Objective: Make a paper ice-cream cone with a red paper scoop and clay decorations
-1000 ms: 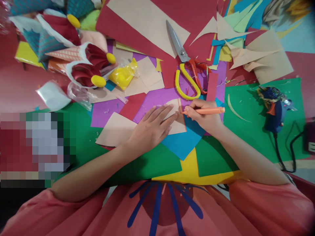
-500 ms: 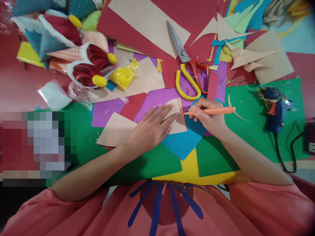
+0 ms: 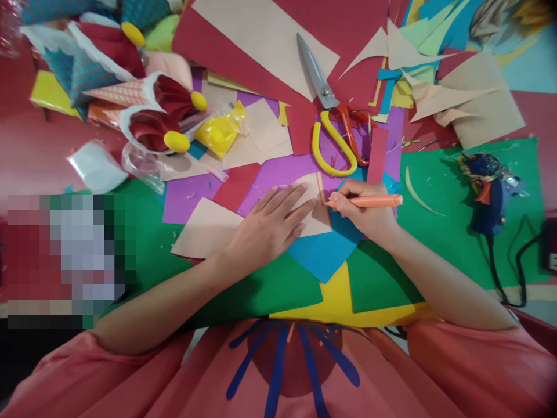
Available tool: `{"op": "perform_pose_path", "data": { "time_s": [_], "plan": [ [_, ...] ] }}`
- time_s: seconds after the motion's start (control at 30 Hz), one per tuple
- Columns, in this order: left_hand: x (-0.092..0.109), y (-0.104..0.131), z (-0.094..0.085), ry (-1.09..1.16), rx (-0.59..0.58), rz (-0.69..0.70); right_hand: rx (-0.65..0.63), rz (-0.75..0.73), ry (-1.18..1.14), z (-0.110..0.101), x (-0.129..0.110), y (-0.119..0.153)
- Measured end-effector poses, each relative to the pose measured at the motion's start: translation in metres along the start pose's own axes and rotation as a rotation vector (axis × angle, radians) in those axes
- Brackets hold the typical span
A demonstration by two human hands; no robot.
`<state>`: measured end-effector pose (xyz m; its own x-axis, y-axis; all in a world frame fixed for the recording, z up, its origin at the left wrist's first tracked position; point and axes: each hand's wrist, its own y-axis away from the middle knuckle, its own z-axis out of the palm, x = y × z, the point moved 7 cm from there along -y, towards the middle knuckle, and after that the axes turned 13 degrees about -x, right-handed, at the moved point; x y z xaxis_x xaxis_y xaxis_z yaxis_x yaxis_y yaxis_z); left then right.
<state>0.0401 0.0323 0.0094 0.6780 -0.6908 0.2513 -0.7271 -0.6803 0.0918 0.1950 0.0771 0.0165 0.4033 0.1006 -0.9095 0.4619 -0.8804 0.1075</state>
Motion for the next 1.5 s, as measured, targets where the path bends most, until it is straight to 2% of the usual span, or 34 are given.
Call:
{"op": "perform_pose_path", "data": {
  "time_s": [0.17, 0.27, 0.4, 0.5, 0.7, 1.27, 1.37, 1.5],
  "plan": [
    [0.0008, 0.0004, -0.0003, -0.011, 0.019, 0.015, -0.022, 0.030, -0.009, 0.0007, 0.0019, -0.0016],
    [-0.0008, 0.0008, 0.0009, 0.015, 0.010, 0.000, -0.051, 0.077, -0.113, 0.0014, 0.0045, -0.0028],
    [-0.0015, 0.0010, 0.0016, 0.032, 0.002, -0.001, 0.013, 0.080, -0.266, -0.0032, 0.0063, 0.0000],
    [-0.0037, 0.0007, 0.0023, 0.052, -0.008, -0.024, 0.057, 0.055, -0.210, -0.0052, 0.0056, 0.0034],
    [-0.0034, 0.0003, 0.0007, 0.040, 0.011, -0.031, 0.013, 0.053, -0.066, -0.0005, 0.0038, 0.0026],
    [-0.0040, 0.0002, 0.0016, 0.046, 0.002, -0.038, -0.042, 0.038, 0.003, 0.0037, 0.0031, -0.0014],
    [-0.0036, 0.0007, 0.0012, 0.026, 0.012, -0.029, -0.058, 0.042, -0.032, 0.0045, 0.0019, -0.0021],
    [-0.0040, 0.0008, 0.0013, 0.041, 0.008, -0.031, -0.051, 0.071, -0.228, 0.0027, 0.0040, -0.0016]
  ]
}}
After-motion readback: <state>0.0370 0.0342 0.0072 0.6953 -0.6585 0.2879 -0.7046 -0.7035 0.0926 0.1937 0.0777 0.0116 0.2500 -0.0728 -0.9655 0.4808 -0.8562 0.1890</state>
